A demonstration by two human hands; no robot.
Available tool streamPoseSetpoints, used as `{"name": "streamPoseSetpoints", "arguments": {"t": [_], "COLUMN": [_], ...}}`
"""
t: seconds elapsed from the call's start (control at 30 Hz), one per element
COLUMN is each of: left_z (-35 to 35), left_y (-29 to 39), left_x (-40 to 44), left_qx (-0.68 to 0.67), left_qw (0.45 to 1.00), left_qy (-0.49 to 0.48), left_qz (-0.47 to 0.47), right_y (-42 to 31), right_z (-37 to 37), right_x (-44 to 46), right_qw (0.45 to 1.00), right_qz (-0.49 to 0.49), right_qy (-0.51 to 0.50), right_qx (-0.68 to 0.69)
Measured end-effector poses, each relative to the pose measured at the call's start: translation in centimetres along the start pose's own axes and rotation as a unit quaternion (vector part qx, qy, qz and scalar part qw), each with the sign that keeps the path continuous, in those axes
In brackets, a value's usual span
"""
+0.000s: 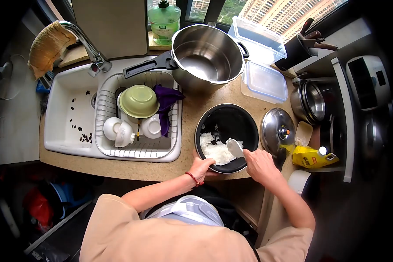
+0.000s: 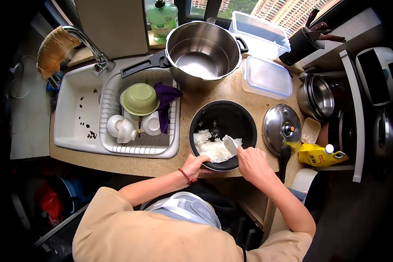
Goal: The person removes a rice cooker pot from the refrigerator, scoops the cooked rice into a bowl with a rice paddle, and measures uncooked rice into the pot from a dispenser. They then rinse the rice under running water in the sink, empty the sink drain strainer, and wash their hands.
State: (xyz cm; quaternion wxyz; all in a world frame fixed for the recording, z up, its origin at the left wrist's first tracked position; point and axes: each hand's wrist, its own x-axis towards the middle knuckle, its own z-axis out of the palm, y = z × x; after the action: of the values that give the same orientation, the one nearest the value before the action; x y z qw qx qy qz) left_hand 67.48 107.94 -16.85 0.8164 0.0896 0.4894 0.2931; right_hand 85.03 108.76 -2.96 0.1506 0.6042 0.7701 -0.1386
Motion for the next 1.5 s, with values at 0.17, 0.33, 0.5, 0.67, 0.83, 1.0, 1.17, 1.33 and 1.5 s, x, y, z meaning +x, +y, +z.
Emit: {"name": "streamPoseSetpoints", "arguments": {"t": [0.17,0.33,0.5,0.67,0.83,1.0,1.17,1.33,1.5], "left_z": [-1.7,-1.0,-1.7,-1.4,-1.4,-2.0,-2.9,-3.4,-2.7], "left_y": [4.6,4.6,2.1,3.7,5.8,7.5,7.4,8.4,8.5], "left_x": [0.7,1.2,2.1,2.8,3.7,4.0,4.7,5.0,3.8], "left_qx": [0.064,0.184,0.171,0.108,0.122,0.144,0.082,0.046,0.01], "left_qw": [0.997,0.979,0.979,0.994,0.992,0.988,0.993,0.996,0.998], "left_qy": [-0.021,-0.03,-0.012,0.015,0.026,0.04,0.078,0.054,0.046], "left_qz": [0.026,0.077,0.109,0.028,0.012,-0.043,0.005,-0.061,-0.051], "right_y": [0.9,1.0,-0.2,-0.3,0.3,0.1,-0.9,-2.6,-2.2], "right_z": [3.9,4.9,6.2,6.7,7.2,7.5,8.5,8.0,9.3], "right_x": [1.9,1.8,1.1,1.4,3.5,5.2,6.8,10.9,13.0], "right_qw": [0.993,0.974,0.96,0.943,0.954,0.949,0.952,0.881,0.909], "right_qz": [-0.03,0.011,0.038,0.086,0.044,0.021,0.006,0.119,0.124], "right_qy": [-0.031,-0.086,-0.087,-0.029,0.024,0.062,0.112,0.027,0.066], "right_qx": [0.113,0.211,0.263,0.319,0.295,0.308,0.285,0.458,0.392]}}
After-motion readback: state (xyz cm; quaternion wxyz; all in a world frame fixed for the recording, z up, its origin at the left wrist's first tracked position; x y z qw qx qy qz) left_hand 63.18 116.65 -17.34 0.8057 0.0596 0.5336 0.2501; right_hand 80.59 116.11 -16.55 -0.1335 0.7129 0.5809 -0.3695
